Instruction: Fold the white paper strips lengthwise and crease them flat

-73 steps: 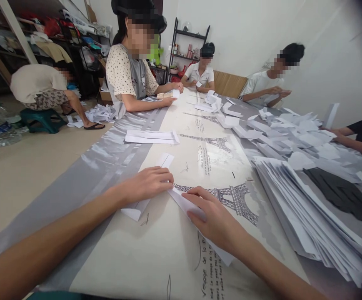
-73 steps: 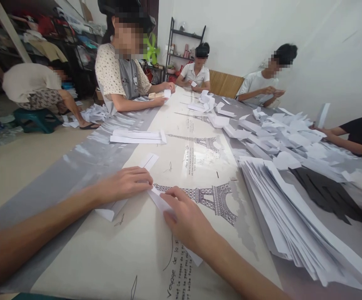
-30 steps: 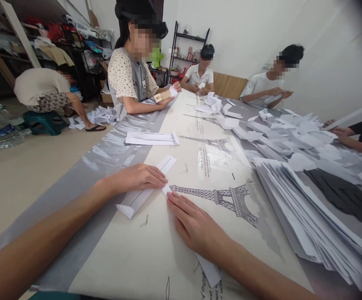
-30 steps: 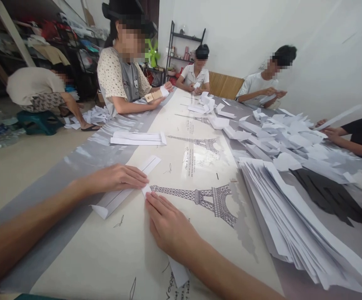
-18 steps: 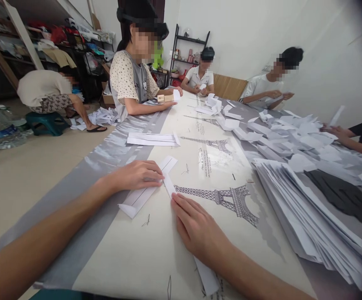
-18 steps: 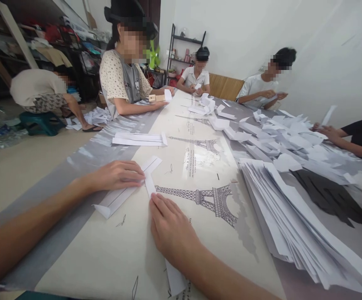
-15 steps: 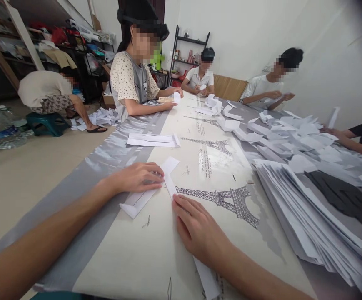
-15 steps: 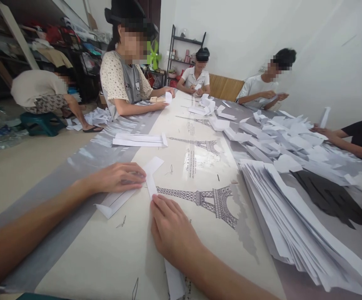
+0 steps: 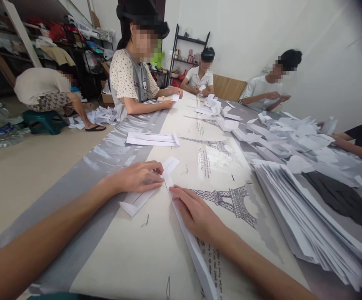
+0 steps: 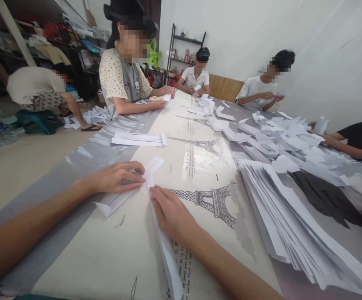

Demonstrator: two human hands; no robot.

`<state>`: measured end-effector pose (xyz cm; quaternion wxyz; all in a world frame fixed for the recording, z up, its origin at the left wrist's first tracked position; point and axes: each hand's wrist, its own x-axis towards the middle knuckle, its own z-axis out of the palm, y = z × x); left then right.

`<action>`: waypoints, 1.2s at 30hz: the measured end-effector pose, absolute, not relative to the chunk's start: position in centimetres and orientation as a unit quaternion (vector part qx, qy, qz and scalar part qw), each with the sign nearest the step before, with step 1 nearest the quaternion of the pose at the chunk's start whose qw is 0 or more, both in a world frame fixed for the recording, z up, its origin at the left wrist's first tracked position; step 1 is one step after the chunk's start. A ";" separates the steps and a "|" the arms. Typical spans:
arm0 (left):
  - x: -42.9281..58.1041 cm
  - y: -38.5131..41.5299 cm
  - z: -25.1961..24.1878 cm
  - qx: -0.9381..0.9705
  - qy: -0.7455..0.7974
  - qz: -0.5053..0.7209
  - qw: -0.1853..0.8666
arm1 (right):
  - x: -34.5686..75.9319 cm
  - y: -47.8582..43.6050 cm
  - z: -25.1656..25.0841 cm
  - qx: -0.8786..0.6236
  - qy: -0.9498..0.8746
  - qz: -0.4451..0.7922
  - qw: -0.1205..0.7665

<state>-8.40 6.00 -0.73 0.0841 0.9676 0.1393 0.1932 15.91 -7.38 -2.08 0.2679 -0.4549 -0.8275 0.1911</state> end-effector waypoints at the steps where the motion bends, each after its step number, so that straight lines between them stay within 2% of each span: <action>1: -8.4 6.0 -0.8 0.968 0.141 0.191 0.085 | 15.9 -7.3 -2.4 -0.456 -0.828 0.184 0.270; 11: -8.5 5.9 -0.8 0.974 0.112 0.191 0.051 | 15.3 -7.4 -3.0 -0.459 -0.857 0.093 0.215; 17: -8.6 6.1 -1.4 0.965 0.122 0.226 0.058 | 15.0 -7.3 -3.0 -0.460 -0.857 0.074 0.221; 28: -8.7 6.1 -1.4 0.965 0.108 0.237 0.026 | 14.8 -7.2 -3.4 -0.472 -0.837 0.118 0.250; 36: -8.2 5.9 -1.1 0.973 0.108 0.204 0.029 | 14.9 -7.2 -3.1 -0.472 -0.840 0.134 0.229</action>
